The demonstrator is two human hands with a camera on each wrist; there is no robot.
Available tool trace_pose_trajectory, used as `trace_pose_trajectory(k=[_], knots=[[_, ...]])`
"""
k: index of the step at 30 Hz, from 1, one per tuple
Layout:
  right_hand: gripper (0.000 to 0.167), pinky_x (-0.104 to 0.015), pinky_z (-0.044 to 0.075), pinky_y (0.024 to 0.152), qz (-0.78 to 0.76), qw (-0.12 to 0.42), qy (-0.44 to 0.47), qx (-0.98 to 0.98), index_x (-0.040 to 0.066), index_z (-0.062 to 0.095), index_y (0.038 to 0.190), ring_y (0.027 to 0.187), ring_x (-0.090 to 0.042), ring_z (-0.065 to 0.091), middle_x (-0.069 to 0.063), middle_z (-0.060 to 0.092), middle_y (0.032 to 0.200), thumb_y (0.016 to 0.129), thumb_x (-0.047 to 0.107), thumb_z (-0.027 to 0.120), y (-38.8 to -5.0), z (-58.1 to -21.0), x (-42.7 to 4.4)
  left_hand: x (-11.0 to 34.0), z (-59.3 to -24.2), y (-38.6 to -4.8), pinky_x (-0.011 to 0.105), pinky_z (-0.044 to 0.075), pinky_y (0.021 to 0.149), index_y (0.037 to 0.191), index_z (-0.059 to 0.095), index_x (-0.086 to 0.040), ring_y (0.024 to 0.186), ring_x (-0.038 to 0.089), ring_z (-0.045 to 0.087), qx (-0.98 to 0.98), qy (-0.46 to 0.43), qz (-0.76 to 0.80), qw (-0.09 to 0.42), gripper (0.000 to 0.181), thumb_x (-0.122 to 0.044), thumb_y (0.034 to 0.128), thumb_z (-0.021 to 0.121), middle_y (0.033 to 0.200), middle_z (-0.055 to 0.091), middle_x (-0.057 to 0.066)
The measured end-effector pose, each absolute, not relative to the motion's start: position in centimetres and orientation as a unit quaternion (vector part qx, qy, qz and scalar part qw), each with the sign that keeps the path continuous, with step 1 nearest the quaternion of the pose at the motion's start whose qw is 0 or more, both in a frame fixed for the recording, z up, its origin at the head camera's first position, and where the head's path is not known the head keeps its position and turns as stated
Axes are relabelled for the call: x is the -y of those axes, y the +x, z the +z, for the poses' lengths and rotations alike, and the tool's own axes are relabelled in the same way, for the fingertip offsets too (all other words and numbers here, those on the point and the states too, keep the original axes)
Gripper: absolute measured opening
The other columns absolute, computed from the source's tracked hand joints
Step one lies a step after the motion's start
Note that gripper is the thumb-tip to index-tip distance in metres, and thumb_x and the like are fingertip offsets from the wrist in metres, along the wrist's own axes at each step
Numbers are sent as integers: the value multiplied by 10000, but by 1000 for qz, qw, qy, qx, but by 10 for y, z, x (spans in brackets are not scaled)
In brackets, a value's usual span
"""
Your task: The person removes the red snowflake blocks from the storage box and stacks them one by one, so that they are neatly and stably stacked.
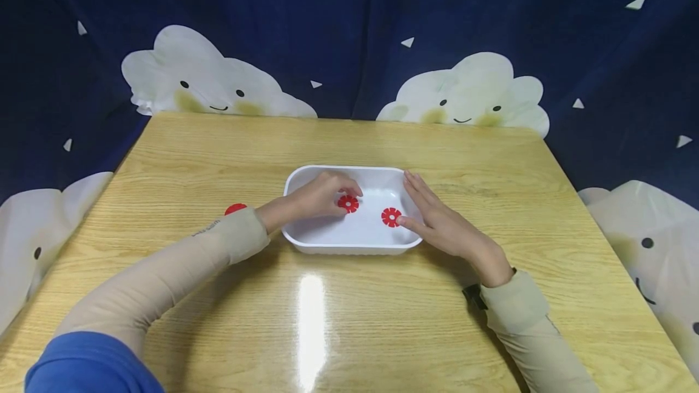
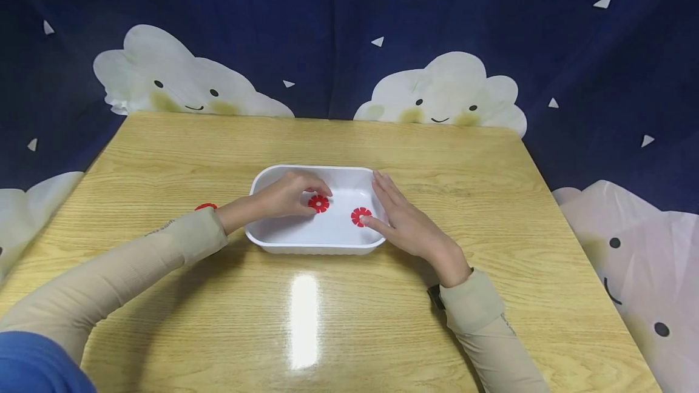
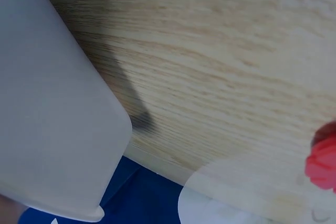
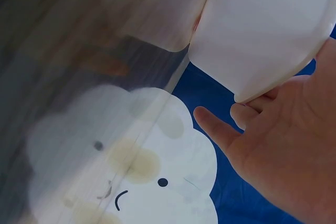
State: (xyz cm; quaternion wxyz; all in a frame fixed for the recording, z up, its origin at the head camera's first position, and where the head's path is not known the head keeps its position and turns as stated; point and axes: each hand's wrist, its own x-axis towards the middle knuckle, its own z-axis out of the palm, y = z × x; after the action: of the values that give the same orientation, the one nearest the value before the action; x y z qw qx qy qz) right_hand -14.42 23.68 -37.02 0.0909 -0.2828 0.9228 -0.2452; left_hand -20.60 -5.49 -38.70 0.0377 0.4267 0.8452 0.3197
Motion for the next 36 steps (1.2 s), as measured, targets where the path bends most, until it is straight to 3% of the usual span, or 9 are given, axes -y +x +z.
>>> trace_pose_trajectory(k=[17, 24, 30, 36], knots=[[805, -454, 105, 1195, -247, 95, -282, -922, 79, 73, 1575, 1489, -183, -56, 61, -73, 1633, 1007, 454, 503, -144, -369, -236, 55, -382, -206, 308, 533, 810, 1105, 695, 0, 884, 196, 648, -847, 417, 328, 42, 377, 27, 739, 782, 988, 718, 87], [810, -468, 112, 1192, -246, 95, -281, -923, 83, 64, 1576, 1491, -200, -52, 57, -79, 1633, 1006, 463, 498, -145, -370, -236, 64, -364, -201, 355, 521, 793, 1137, 694, -25, 912, 182, 654, -857, 391, 333, 32, 389, -75, 772, 821, 1002, 726, 55], [824, -458, 107, 1194, -245, 95, -280, -923, 105, 34, 1578, 1491, -192, -53, 52, -82, 1632, 1004, 473, 497, -145, -369, -235, 84, -350, -191, 406, 518, 900, 1154, 685, -26, 964, 185, 653, -853, 380, 356, 20, 418, -92, 771, 841, 1028, 717, 52], [818, -446, 102, 1196, -245, 94, -282, -923, 108, 30, 1578, 1491, -190, -53, 52, -79, 1633, 1007, 465, 495, -146, -369, -236, 110, -339, -179, 370, 501, 955, 1168, 689, -35, 1035, 197, 640, -859, 360, 363, 8, 427, -45, 766, 833, 1115, 701, 66]])
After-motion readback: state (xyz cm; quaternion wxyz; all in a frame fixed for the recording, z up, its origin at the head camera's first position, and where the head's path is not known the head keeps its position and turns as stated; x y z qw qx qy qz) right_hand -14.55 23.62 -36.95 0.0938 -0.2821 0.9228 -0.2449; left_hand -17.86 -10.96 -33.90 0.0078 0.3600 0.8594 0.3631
